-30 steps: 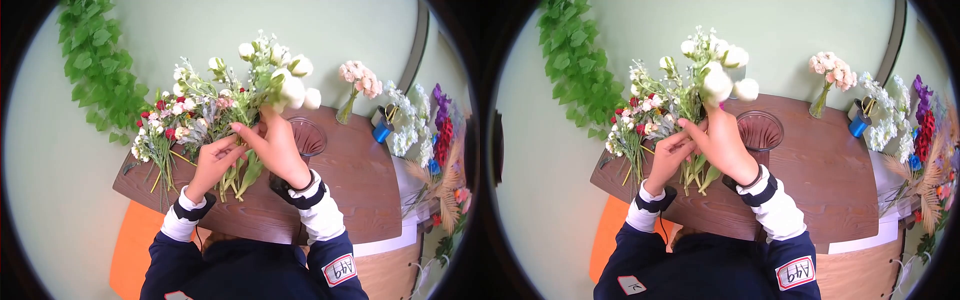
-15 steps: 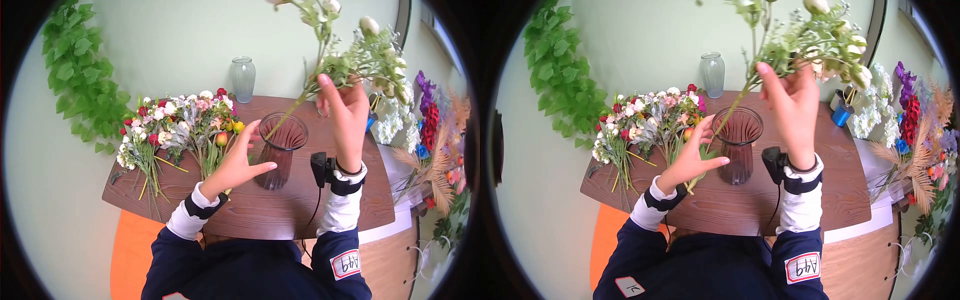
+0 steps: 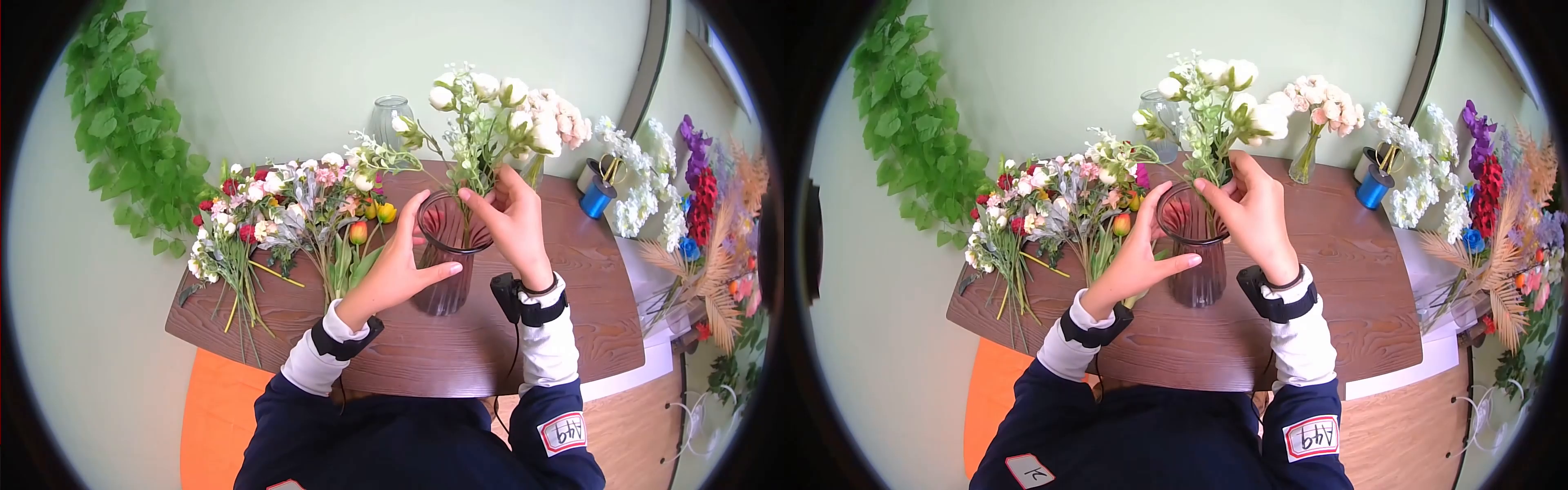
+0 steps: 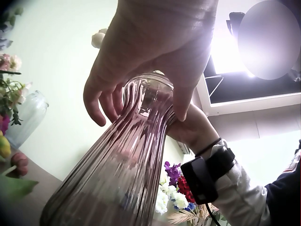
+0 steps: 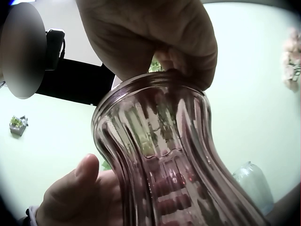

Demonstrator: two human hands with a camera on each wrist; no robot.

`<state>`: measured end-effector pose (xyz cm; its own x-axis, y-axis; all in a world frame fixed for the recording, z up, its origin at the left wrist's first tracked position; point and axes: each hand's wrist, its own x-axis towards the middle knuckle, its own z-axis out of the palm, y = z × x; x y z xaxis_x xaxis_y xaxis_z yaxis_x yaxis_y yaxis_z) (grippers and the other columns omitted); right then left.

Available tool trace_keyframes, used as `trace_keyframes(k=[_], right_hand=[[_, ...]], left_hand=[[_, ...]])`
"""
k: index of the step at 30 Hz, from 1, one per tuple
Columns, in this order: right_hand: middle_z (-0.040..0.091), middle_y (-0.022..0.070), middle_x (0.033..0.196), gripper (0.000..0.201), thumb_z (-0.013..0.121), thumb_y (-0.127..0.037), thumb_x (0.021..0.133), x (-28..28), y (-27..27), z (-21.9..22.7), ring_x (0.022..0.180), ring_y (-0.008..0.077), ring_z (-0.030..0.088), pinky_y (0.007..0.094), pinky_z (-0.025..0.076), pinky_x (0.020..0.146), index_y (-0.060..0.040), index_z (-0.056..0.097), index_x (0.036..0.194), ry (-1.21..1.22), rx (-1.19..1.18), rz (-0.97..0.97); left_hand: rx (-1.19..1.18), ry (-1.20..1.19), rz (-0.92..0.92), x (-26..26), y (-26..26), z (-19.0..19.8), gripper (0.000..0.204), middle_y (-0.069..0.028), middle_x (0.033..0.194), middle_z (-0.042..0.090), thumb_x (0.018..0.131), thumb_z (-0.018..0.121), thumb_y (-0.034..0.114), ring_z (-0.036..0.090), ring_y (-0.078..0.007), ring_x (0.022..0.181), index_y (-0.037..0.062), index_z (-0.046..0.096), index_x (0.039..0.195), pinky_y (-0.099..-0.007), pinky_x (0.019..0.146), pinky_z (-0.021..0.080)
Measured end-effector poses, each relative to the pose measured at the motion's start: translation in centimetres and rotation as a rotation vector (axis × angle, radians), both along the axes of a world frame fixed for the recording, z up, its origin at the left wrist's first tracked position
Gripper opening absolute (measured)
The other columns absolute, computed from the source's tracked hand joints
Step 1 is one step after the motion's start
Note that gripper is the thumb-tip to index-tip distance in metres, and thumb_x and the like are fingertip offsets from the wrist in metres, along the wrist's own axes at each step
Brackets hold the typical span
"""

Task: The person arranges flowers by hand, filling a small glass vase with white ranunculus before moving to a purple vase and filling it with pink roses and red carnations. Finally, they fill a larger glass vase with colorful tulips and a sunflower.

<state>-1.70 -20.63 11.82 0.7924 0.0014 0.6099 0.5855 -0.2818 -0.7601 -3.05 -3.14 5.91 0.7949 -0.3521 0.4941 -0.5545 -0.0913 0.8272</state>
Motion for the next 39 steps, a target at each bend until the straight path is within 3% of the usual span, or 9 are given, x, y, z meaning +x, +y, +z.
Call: trace_keyframes(k=[5, 8, 11, 20, 25, 32, 36, 38, 39], right_hand=[[0.052, 0.0039, 0.058, 0.032, 0.074, -0.018, 0.073, 0.0, -0.5, -0.6, 0.052, 0.0089, 0.048, 0.0257, 0.040, 0.049, 0.0039, 0.060, 0.092, 0.010, -0.036, -0.036], [0.055, 0.0071, 0.070, 0.038, 0.075, -0.021, 0.071, -0.7, -0.6, -0.3, 0.059, 0.0148, 0.051, 0.0296, 0.043, 0.055, 0.0039, 0.061, 0.096, 0.009, -0.291, -0.195], [0.056, 0.0107, 0.084, 0.040, 0.075, -0.022, 0.071, 0.0, -0.7, -1.2, 0.069, 0.0193, 0.054, 0.0303, 0.044, 0.060, 0.0039, 0.061, 0.098, -0.074, -0.191, -0.145], [0.056, 0.0040, 0.099, 0.043, 0.067, -0.019, 0.083, -0.4, -1.1, -1.7, 0.088, 0.0103, 0.054, 0.0262, 0.045, 0.075, 0.0037, 0.051, 0.116, 0.307, 0.192, 0.251], [0.057, 0.0060, 0.106, 0.040, 0.058, -0.022, 0.090, 0.0, -1.5, -2.8, 0.096, 0.0116, 0.052, 0.0256, 0.041, 0.084, 0.0045, 0.050, 0.119, 0.356, 0.274, 0.300], [0.056, 0.0076, 0.113, 0.045, 0.056, -0.024, 0.091, -0.1, -1.6, -3.2, 0.101, 0.0124, 0.052, 0.0267, 0.040, 0.088, 0.0041, 0.045, 0.125, 0.366, 0.404, 0.289], [0.056, 0.0068, 0.112, 0.045, 0.055, -0.026, 0.091, 0.0, -1.8, -3.3, 0.100, 0.0120, 0.051, 0.0263, 0.039, 0.088, 0.0038, 0.047, 0.123, 0.351, 0.382, 0.268], [0.055, 0.0067, 0.112, 0.045, 0.055, -0.028, 0.091, 0.0, -2.0, -3.4, 0.099, 0.0115, 0.051, 0.0256, 0.039, 0.088, 0.0033, 0.047, 0.123, 0.329, 0.327, 0.236], [0.057, 0.0053, 0.104, 0.041, 0.056, -0.031, 0.091, -0.1, -1.8, -3.2, 0.091, 0.0104, 0.051, 0.0244, 0.040, 0.082, 0.0022, 0.053, 0.115, 0.310, 0.320, 0.191]], left_hand=[[0.008, -0.005, 0.005, 0.0, 0.3, 0.0, 0.096, -0.0170, 0.133, 0.039, 0.071, 0.077, 0.025, 0.045, -0.0253, 0.119, 0.0066, 0.014, 0.142, -0.0383, 0.096, 0.038], [-0.003, 0.041, -0.027, 0.2, 0.4, -0.2, 0.097, -0.0173, 0.133, 0.040, 0.072, 0.077, 0.025, 0.045, -0.0253, 0.118, 0.0065, 0.014, 0.142, -0.0383, 0.096, 0.038], [0.011, 0.025, -0.025, 0.0, 0.4, 0.2, 0.093, -0.0110, 0.133, 0.037, 0.074, 0.075, 0.011, 0.047, -0.0167, 0.115, 0.0053, 0.012, 0.143, -0.0333, 0.096, 0.038], [0.040, 0.077, 0.018, -0.1, -0.2, -0.1, 0.090, -0.0131, 0.132, 0.041, 0.076, 0.074, 0.012, 0.046, -0.0199, 0.117, -0.0008, 0.013, 0.141, -0.0341, 0.100, 0.036], [0.052, 0.198, -0.100, 0.2, -0.6, 0.3, 0.062, -0.0125, 0.124, 0.051, 0.078, 0.072, 0.021, 0.046, -0.0192, 0.117, -0.0043, 0.041, 0.126, -0.0330, 0.099, 0.035], [0.063, 0.087, -0.149, 1.2, -1.4, -0.7, 0.069, -0.0167, 0.130, 0.044, 0.082, 0.068, 0.028, 0.039, -0.0238, 0.124, -0.0020, 0.031, 0.133, -0.0342, 0.104, 0.030], [0.466, -0.276, 0.139, 1.0, 1.6, -1.0, 0.063, -0.0225, 0.119, 0.052, 0.083, 0.065, 0.035, 0.052, -0.0332, 0.109, -0.0028, 0.040, 0.126, -0.0374, 0.092, 0.041], [0.257, -0.082, 0.170, 0.6, 4.4, -0.3, 0.049, -0.0194, 0.106, 0.060, 0.080, 0.067, 0.033, 0.058, -0.0318, 0.098, 0.0000, 0.055, 0.114, -0.0370, 0.083, 0.046], [0.367, 0.014, 0.238, 0.6, 5.7, 0.8, 0.037, -0.0158, 0.098, 0.064, 0.079, 0.068, 0.028, 0.061, -0.0273, 0.093, 0.0015, 0.062, 0.104, -0.0352, 0.081, 0.047]])
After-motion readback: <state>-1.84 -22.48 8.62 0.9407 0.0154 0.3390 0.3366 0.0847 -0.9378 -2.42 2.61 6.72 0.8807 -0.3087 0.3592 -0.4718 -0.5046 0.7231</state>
